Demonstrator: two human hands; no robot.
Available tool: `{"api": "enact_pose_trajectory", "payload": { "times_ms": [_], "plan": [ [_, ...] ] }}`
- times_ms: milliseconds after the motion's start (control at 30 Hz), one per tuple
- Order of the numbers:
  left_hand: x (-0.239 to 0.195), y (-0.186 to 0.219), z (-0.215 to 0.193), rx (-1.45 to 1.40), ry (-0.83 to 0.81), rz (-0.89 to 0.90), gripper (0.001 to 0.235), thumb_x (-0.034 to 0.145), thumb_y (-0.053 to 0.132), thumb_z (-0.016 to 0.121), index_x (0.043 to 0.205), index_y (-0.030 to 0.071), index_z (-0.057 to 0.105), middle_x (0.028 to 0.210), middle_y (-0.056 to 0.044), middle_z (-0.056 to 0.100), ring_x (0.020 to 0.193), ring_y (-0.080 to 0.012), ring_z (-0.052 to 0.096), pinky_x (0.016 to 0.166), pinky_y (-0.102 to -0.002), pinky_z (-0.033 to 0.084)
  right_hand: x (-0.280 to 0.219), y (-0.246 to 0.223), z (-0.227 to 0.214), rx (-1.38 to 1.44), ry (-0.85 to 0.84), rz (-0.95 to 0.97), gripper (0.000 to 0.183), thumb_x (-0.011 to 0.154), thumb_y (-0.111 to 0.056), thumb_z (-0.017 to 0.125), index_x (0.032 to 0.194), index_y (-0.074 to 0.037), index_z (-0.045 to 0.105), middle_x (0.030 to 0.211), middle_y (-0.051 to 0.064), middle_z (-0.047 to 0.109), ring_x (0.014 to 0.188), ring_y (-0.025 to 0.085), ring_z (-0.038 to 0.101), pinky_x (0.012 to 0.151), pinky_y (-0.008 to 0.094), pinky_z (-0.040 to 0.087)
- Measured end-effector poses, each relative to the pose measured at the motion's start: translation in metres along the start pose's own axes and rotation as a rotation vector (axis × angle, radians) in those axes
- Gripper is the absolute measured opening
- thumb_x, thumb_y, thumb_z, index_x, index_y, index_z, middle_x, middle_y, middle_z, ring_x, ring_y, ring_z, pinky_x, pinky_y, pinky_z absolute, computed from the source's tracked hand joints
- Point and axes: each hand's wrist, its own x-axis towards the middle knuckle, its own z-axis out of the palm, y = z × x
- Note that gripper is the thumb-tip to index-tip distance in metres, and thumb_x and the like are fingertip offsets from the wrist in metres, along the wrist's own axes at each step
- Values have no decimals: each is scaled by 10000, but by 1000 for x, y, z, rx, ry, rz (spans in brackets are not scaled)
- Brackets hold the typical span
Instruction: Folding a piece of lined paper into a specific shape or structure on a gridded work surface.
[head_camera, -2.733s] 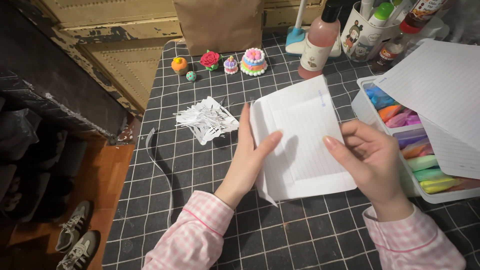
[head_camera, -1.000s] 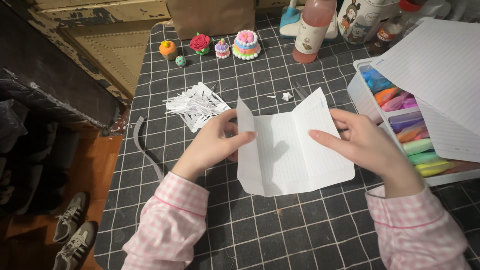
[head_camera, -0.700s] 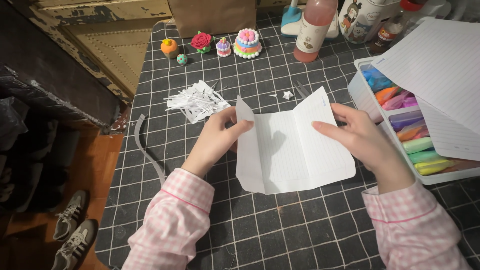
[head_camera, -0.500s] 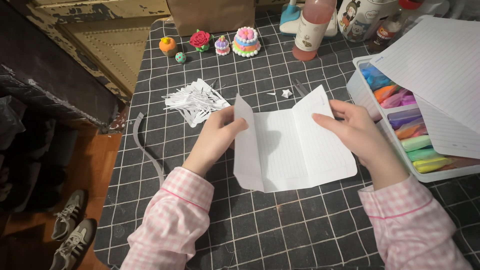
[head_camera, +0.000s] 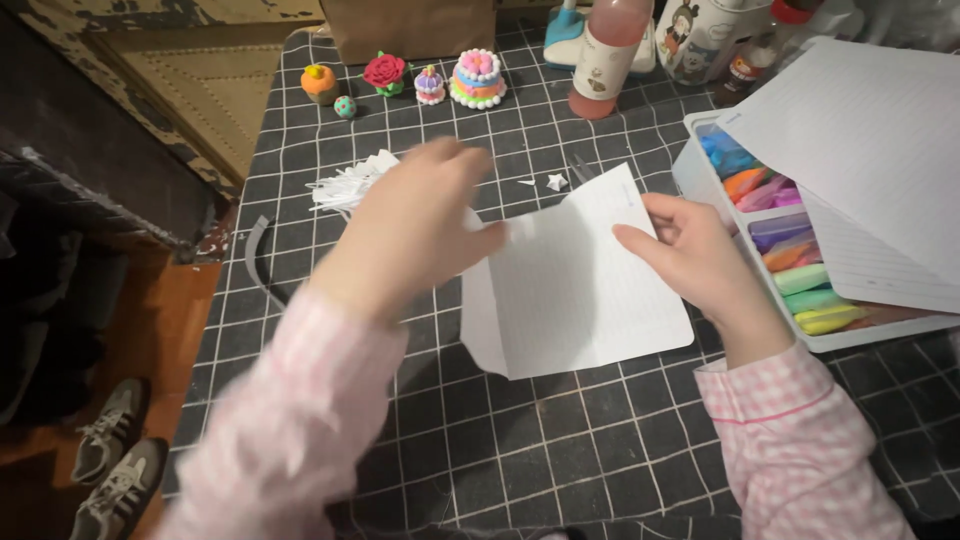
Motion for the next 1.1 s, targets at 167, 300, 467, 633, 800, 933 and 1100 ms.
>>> {"api": "enact_pose_trajectory", "payload": {
  "times_ms": [167, 300, 467, 633, 800, 933, 1100],
  "plan": [
    [49, -3, 11, -2, -309, 80, 532, 733, 275, 809, 1171, -13, 719, 936, -194, 736, 821, -372, 756, 675, -503, 596, -2, -4, -7, -40, -21, -196, 206, 919, -24, 722, 1111, 51, 716, 880, 93, 683, 882, 123, 627, 731, 298, 585],
    [65, -2, 17, -18, -414, 76, 560, 681, 258, 836, 1179, 36, 711, 999, -158, 753, 936, -378, 744, 771, -526, 587, -4, -6, -11, 3, -15, -292, 169, 937, -15, 721, 1090, 56, 714, 864, 99, 682, 867, 113, 618, 728, 288, 587],
    [53, -4, 29, -151, -369, 21, 447, 740, 200, 794, 1169, 90, 732, 1001, -100, 774, 957, -316, 757, 802, -491, 598, 0, 3, -15, -2, 11, -354, 147, 933, -3, 735, 1058, 73, 714, 803, 121, 673, 813, 126, 639, 699, 292, 587],
    [34, 4, 31, -196, -242, -27, 390, 764, 187, 792, 1136, 84, 734, 965, -104, 776, 897, -334, 764, 746, -510, 607, -5, 0, -7, -131, 60, -319, 237, 861, -56, 807, 1043, 75, 729, 833, 194, 729, 869, 174, 642, 673, 327, 582],
    [24, 11, 32, -185, -212, -73, 376, 797, 219, 782, 1154, 113, 729, 985, -95, 779, 921, -350, 761, 765, -515, 608, -10, -3, -4, -181, 91, -292, 276, 837, -59, 836, 1017, 120, 727, 825, 265, 723, 850, 253, 688, 659, 381, 586],
    [20, 10, 39, -208, -184, -128, 357, 842, 256, 765, 1172, 128, 724, 1016, -95, 784, 977, -343, 759, 800, -510, 603, -6, -7, -2, -180, 90, -247, 243, 853, -58, 824, 1037, 79, 742, 788, 194, 739, 794, 199, 712, 638, 313, 578],
    [20, 2, 55, -197, -195, -141, 341, 853, 227, 764, 1177, 129, 730, 1024, -107, 787, 986, -344, 757, 813, -516, 598, 6, 22, -10, -148, 70, -158, 203, 876, -61, 789, 1027, 64, 737, 815, 161, 746, 822, 168, 703, 654, 314, 589]
  ]
}}
